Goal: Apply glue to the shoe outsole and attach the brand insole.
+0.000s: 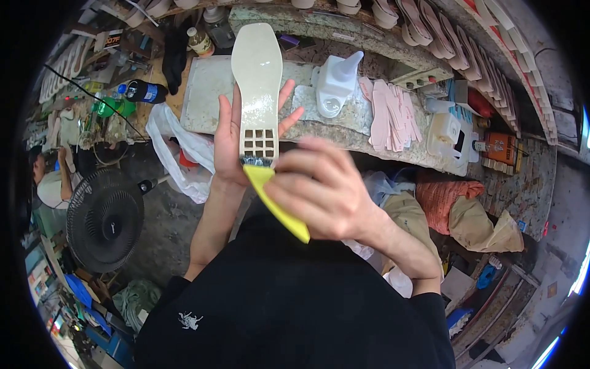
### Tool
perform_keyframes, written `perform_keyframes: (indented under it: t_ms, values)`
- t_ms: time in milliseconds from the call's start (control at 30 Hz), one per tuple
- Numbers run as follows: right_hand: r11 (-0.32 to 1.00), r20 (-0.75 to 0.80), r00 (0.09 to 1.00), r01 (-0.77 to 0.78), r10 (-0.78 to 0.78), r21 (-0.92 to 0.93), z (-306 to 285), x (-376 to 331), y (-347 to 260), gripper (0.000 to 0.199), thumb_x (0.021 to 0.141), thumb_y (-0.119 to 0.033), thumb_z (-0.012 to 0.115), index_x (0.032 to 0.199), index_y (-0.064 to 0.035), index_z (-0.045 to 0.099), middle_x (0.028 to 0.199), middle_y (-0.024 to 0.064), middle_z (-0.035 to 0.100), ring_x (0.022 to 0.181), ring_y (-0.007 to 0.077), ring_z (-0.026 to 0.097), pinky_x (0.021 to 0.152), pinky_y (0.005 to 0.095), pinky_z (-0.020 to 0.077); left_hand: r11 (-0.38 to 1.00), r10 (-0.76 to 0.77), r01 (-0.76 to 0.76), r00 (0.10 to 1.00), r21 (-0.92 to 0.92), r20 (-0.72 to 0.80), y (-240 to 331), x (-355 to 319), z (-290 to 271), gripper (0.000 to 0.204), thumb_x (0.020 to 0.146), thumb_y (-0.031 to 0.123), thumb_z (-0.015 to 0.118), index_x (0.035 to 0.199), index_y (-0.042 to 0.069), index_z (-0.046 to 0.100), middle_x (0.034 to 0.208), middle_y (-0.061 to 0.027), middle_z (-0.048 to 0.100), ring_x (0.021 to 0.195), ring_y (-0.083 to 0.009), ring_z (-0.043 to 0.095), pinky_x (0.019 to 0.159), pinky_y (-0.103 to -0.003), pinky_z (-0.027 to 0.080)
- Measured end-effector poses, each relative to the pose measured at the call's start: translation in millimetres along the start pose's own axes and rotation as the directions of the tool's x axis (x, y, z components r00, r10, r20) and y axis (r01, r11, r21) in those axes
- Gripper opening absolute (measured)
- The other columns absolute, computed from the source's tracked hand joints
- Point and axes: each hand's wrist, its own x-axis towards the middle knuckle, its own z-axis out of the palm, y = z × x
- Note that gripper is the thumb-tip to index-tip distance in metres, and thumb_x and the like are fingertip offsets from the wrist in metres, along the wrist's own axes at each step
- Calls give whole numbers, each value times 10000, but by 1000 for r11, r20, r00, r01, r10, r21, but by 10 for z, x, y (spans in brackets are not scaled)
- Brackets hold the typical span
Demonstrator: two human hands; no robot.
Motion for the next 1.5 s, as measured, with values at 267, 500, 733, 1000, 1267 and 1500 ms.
perform_keyframes:
  t_ms: [267,500,733,1000,1267,1500]
  values:
    - [966,55,968,-248,244,77,-199,-171,27,309,743,-4,754,1043,-75,782,932,31,756,1054,291,719,1160,565,411,998,34,-34,999,47,-1,61,24,-52,647,1139,576,232,1684,230,188,1687,-73,331,1589,-365,293,1239,-642,349]
    - [745,-195,735,-562,649,360,112,-336,-11,123,882,7,724,1000,34,744,1001,142,758,1059,307,723,1179,580,385,995,-4,9,999,104,-46,-95,-14,-20,659,1140,567,243,1707,249,136,1719,-81,291,1591,-366,288,1256,-627,326]
    - [980,-10,990,-138,138,-145,-138,-172,57,302,779,-62,764,1080,-68,789,1016,49,762,1117,286,702,1090,551,467,997,-54,57,997,51,-51,-169,-2,-36,675,1137,580,231,1701,211,194,1715,-89,315,1593,-378,280,1265,-613,321]
    - [827,-370,758,-559,537,57,163,-278,317,130,871,8,750,1000,4,757,985,127,752,1041,319,717,1132,557,446,975,-162,151,985,162,55,-225,-187,-41,691,1121,610,245,1708,334,5,1741,-87,215,1574,-426,295,1157,-704,415]
    - [901,-405,844,-423,352,-97,153,-196,410,187,810,17,782,985,-51,790,889,64,765,1076,298,739,1141,512,438,947,-271,250,959,200,84,-269,-372,-99,758,1089,662,278,1707,344,-26,1733,-93,209,1544,-467,335,1107,-702,472]
    - [602,-492,437,-760,753,245,417,-724,1218,161,895,-111,782,969,32,780,981,181,759,961,362,715,950,445,532,955,-265,261,964,138,10,-306,-491,-254,752,1092,654,288,1709,333,3,1743,-98,191,1549,-500,303,1109,-699,474]
